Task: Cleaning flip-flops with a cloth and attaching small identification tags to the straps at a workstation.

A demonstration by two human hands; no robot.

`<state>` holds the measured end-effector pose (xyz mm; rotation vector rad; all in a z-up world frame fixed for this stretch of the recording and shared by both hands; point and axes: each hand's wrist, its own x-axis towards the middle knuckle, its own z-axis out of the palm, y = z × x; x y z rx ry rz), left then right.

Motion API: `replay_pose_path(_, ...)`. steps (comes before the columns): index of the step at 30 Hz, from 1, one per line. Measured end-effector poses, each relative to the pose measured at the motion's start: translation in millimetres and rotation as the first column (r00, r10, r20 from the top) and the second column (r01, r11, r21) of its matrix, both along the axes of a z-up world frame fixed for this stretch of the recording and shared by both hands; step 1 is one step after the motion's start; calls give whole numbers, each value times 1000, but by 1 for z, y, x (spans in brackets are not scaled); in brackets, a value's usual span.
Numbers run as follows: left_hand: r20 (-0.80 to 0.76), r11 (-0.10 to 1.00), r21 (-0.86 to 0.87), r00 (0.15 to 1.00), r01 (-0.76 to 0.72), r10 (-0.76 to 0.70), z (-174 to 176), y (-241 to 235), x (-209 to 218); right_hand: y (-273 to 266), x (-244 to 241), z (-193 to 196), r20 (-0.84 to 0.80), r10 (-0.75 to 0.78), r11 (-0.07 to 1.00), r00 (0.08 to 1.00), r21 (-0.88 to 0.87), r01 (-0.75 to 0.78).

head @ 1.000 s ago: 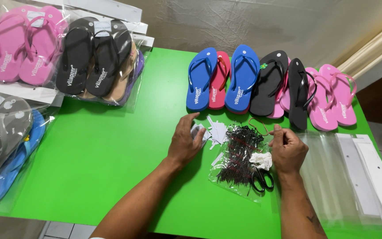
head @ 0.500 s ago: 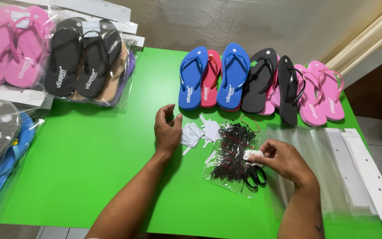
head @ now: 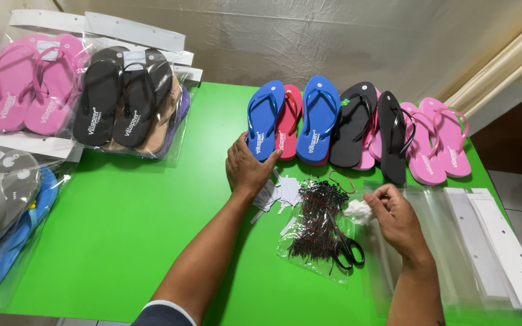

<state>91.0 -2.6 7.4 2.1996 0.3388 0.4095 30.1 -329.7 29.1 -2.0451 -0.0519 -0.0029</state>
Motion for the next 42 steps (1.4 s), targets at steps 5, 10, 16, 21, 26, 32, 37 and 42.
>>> replay_pose_path(5, 30, 989, -141, 998, -42, 47, -11, 6, 6, 15, 5, -4, 61, -113, 963, 992, 254, 94)
replay_pose_path(10, 123, 904, -425, 988, -34, 95, -6, 12, -13, 31, 0, 5, 10, -193, 894, 981, 415, 171)
replay_pose_path(16, 413, 887, -435, 910, 153, 45, 23, -8, -69, 61, 13, 17, 99, -145, 958, 984, 263, 115)
replay_pose_path(21, 642, 955, 3, 731, 297, -229, 21, -21, -82, 116, 57, 58, 82, -73, 877, 994, 481, 25)
replay_pose_path(26, 604, 833, -350, 783, 428, -149, 36, 0, -68, 120, 77, 59, 43, -59, 802, 997, 597, 22)
replay_pose_path(32, 541, 648, -646, 841, 404, 15, 36, -10, -62, 139, 53, 76, -111, -15, 994, 994, 108, 27)
replay_pose_path(37, 548, 687, -650, 827, 326, 126, 37, -26, -84, 127, 56, 80, -228, 41, 961, 973, -257, -100)
replay_pose_path(42, 804, 778, -311, 588, 546, -90, 43, -38, -96, 109, 87, 57, -196, -94, 936, 976, 316, 153)
